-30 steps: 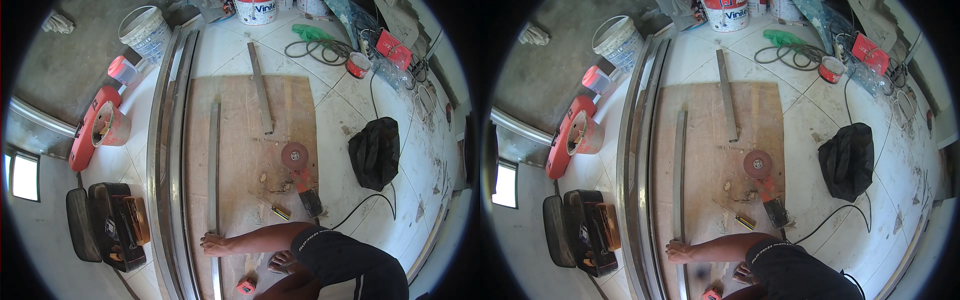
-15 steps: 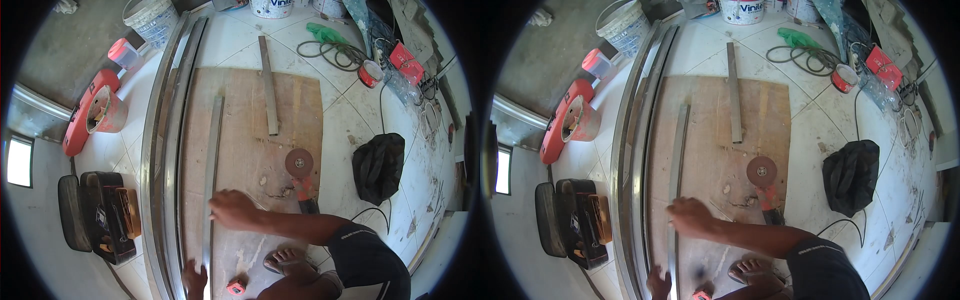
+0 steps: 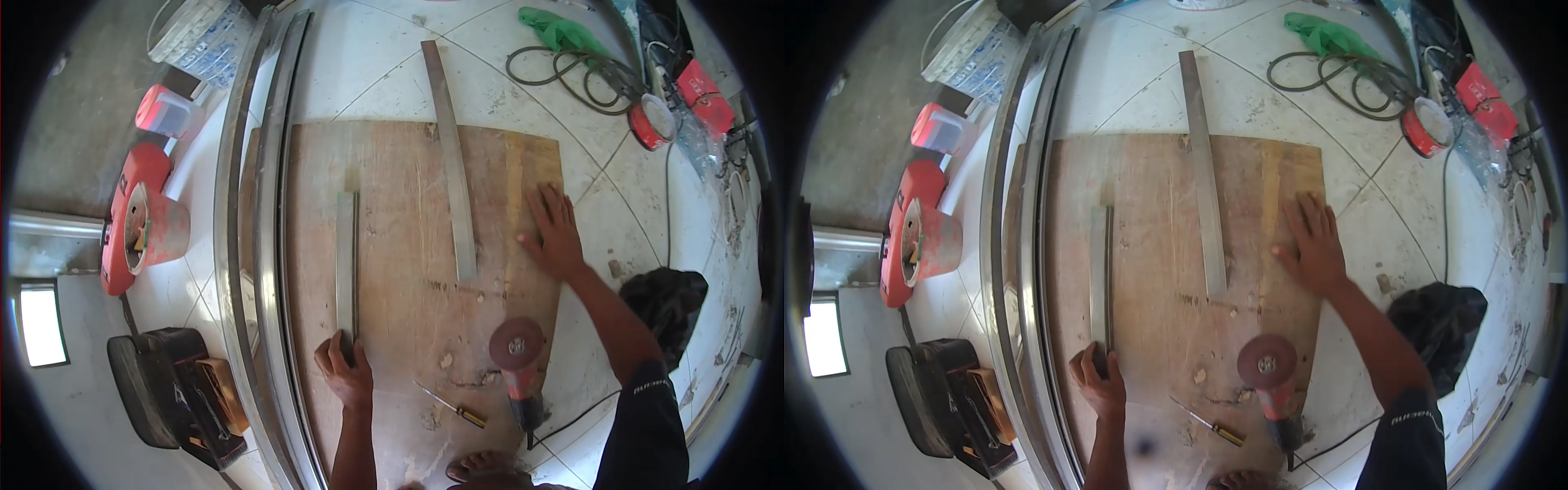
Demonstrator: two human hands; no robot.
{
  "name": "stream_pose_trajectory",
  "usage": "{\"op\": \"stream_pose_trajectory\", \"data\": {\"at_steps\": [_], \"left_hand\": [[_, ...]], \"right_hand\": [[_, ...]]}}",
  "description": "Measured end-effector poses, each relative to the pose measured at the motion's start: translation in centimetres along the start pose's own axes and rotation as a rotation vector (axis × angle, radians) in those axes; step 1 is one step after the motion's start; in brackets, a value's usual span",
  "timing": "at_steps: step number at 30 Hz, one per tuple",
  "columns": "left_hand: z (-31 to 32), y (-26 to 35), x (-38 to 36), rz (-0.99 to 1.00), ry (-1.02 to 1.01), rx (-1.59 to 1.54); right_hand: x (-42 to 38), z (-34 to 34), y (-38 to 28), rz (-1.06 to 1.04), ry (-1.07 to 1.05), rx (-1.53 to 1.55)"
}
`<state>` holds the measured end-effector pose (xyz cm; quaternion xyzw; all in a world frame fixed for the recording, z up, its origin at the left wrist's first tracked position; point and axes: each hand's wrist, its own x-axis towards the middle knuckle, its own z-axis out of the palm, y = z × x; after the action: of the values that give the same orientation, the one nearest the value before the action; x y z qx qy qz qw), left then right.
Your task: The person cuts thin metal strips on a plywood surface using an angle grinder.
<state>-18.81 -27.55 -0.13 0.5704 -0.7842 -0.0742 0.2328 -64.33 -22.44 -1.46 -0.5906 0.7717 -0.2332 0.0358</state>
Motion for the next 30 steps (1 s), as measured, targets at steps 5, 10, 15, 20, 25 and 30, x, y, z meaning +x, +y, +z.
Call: {"op": "stream_pose_trajectory", "data": {"at_steps": [5, 10, 15, 20, 25, 30], "left_hand": [[1.2, 0.1, 0.2, -0.091, 0.0, -0.01], [1.4, -0.5, -0.2, -0.119, -0.035, 0.027], [1.4, -0.5, -0.2, -0.136, -0.045, 0.059], [1.6, -0.9, -0.2, -0.113, -0.055, 0.085], [1.6, -1.3, -0.7, -0.107, -0.057, 0.083], [1.6, -1.8, -1.2, -0.083, -0.066, 0.087]], "right_hand": [[0.3, 0.4, -0.4, 0.067, -0.048, -0.039], [0.8, 0.2, 0.1, 0.099, -0.08, 0.012], [0.9, 0.5, 0.3, 0.112, -0.113, -0.011], [1.0, 0.7, 0.5, 0.113, -0.14, -0.03], [0.9, 0.8, 0.6, 0.107, -0.153, -0.04], [0.8, 1.0, 0.7, 0.098, -0.151, -0.055]]}}
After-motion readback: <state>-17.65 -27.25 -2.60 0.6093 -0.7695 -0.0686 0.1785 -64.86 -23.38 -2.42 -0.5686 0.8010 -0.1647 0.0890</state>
